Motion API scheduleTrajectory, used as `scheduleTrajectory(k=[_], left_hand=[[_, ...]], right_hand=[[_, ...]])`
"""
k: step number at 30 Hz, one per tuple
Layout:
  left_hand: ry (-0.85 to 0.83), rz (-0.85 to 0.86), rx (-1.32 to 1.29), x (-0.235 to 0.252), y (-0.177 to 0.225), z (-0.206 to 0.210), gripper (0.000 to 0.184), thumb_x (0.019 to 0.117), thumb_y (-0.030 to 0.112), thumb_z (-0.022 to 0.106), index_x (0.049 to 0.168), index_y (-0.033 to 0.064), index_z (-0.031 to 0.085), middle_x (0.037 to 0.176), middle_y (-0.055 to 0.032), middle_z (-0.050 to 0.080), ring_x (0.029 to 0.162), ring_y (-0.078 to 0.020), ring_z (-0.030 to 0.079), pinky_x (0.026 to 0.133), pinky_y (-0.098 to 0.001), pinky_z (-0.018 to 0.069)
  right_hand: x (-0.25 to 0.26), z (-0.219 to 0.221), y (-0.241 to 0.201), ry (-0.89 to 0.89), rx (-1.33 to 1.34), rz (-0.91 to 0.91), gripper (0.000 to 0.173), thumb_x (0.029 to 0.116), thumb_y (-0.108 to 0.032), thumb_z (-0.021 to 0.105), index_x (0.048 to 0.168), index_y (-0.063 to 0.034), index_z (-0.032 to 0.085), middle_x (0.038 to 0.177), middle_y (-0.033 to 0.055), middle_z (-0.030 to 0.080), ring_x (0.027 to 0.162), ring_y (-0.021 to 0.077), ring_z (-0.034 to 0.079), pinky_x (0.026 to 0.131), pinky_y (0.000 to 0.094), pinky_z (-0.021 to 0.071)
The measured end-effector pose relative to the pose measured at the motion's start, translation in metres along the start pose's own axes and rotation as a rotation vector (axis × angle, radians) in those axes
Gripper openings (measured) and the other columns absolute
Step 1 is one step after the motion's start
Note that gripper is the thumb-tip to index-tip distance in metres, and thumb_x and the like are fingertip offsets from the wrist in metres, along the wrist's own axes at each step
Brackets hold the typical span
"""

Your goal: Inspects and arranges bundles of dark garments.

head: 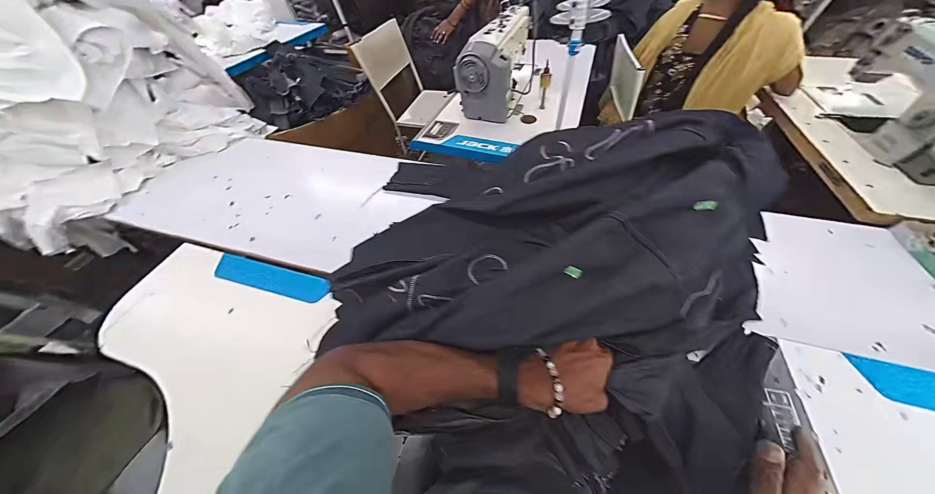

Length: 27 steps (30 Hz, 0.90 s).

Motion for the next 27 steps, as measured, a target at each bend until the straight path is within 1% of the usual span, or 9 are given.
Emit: scheduleTrajectory(k=[4, 10, 12, 14, 16, 19, 22, 25, 27], left_hand=[[-0.229, 0.095, -0.094, 0.012, 0.083, -0.019, 0.036, 0.0972, 0.006, 0.059, 0.129, -0.0113, 0.057, 0.128, -0.0304, 0.062, 0.122, -0.0433, 0.060, 0.100, -0.0595, 0.0461], [-0.170, 0.427, 0.080, 0.012, 0.098, 0.017, 0.063, 0.0984, 0.033, 0.065, 0.151, 0.0025, 0.046, 0.131, -0.0311, 0.061, 0.123, -0.0465, 0.060, 0.102, -0.0620, 0.0466], [-0.158, 0.806, 0.032, -0.034, 0.088, -0.032, 0.060, 0.0972, 0.051, 0.063, 0.146, 0.0169, 0.058, 0.121, -0.0160, 0.072, 0.109, -0.0294, 0.069, 0.094, -0.0499, 0.0539], [-0.189, 0.992, -0.290, -0.050, 0.068, -0.115, 0.046, 0.1010, 0.044, 0.060, 0.130, 0.0103, 0.071, 0.115, -0.0027, 0.077, 0.105, -0.0106, 0.072, 0.093, -0.0325, 0.0584], [0.028, 0.794, -0.489, -0.014, 0.030, -0.208, 0.043, 0.1071, 0.033, 0.044, 0.123, 0.0003, 0.068, 0.102, -0.0075, 0.077, 0.093, -0.0145, 0.074, 0.083, -0.0340, 0.0626], [0.343, 0.348, -0.278, 0.106, -0.066, -0.280, 0.052, 0.1091, 0.046, 0.042, 0.135, 0.0042, 0.060, 0.125, -0.0134, 0.068, 0.113, -0.0231, 0.066, 0.100, -0.0466, 0.0518], [0.282, 0.134, -0.091, 0.188, -0.149, -0.248, 0.048, 0.1111, 0.028, 0.041, 0.137, -0.0101, 0.055, 0.140, -0.0316, 0.056, 0.132, -0.0421, 0.053, 0.113, -0.0577, 0.0380], [0.240, -0.283, -0.046, 0.197, -0.185, -0.191, 0.043, 0.1111, 0.008, 0.038, 0.146, -0.0160, 0.040, 0.156, -0.0346, 0.038, 0.151, -0.0446, 0.032, 0.124, -0.0532, 0.0218], [0.461, 0.006, 0.128, 0.202, -0.199, -0.163, 0.045, 0.1131, 0.008, 0.025, 0.140, -0.0230, 0.042, 0.146, -0.0428, 0.044, 0.146, -0.0464, 0.037, 0.125, -0.0365, 0.0178]], right_hand=[[-0.023, 0.007, -0.113, 0.228, 0.544, 0.546, 0.055, 0.1083, -0.012, 0.022, 0.153, 0.0195, 0.020, 0.160, 0.0298, 0.033, 0.148, 0.0232, 0.036, 0.121, 0.0273, 0.0261], [-0.013, -0.018, -0.119, 0.359, 1.031, 0.659, 0.061, 0.1115, -0.032, -0.001, 0.152, 0.0089, 0.020, 0.139, 0.0213, 0.044, 0.127, 0.0135, 0.049, 0.108, 0.0267, 0.0416], [-0.008, -0.025, -0.100, 0.311, 1.132, 0.594, 0.072, 0.1073, -0.039, -0.005, 0.158, 0.0108, 0.008, 0.161, 0.0295, 0.025, 0.148, 0.0223, 0.035, 0.120, 0.0335, 0.0314], [-0.002, -0.030, -0.084, 0.327, 1.129, 0.624, 0.074, 0.1065, -0.046, 0.003, 0.163, 0.0013, 0.009, 0.169, 0.0190, 0.021, 0.152, 0.0181, 0.029, 0.124, 0.0349, 0.0251], [0.001, -0.010, -0.043, 0.250, 0.953, 0.243, 0.080, 0.1084, -0.058, 0.013, 0.163, 0.0005, 0.005, 0.169, 0.0164, 0.020, 0.152, 0.0141, 0.031, 0.122, 0.0313, 0.0318], [0.028, 0.001, -0.044, 0.230, 0.815, 0.246, 0.086, 0.1026, -0.065, 0.042, 0.165, -0.0122, 0.016, 0.164, 0.0070, 0.036, 0.146, 0.0112, 0.043, 0.119, 0.0341, 0.0407], [0.050, 0.002, -0.055, 0.190, 0.801, 0.359, 0.096, 0.0943, -0.066, 0.060, 0.164, -0.0134, 0.020, 0.160, 0.0085, 0.043, 0.141, 0.0138, 0.049, 0.115, 0.0369, 0.0468], [0.060, 0.008, -0.048, 0.137, 0.668, 0.442, 0.103, 0.0917, -0.057, 0.068, 0.165, -0.0092, 0.012, 0.162, 0.0161, 0.038, 0.144, 0.0205, 0.045, 0.116, 0.0422, 0.0430], [0.065, 0.020, -0.044, 0.146, 0.663, 0.451, 0.097, 0.0942, -0.039, 0.069, 0.163, -0.0042, 0.011, 0.159, 0.0205, 0.038, 0.143, 0.0238, 0.045, 0.116, 0.0429, 0.0421]])
Point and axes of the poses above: each hand's wrist, its own x-axis towards the middle knuckle, its own z-axis out of the palm, y = z × x, the point moved 4 cm from there along x, towards the middle knuckle
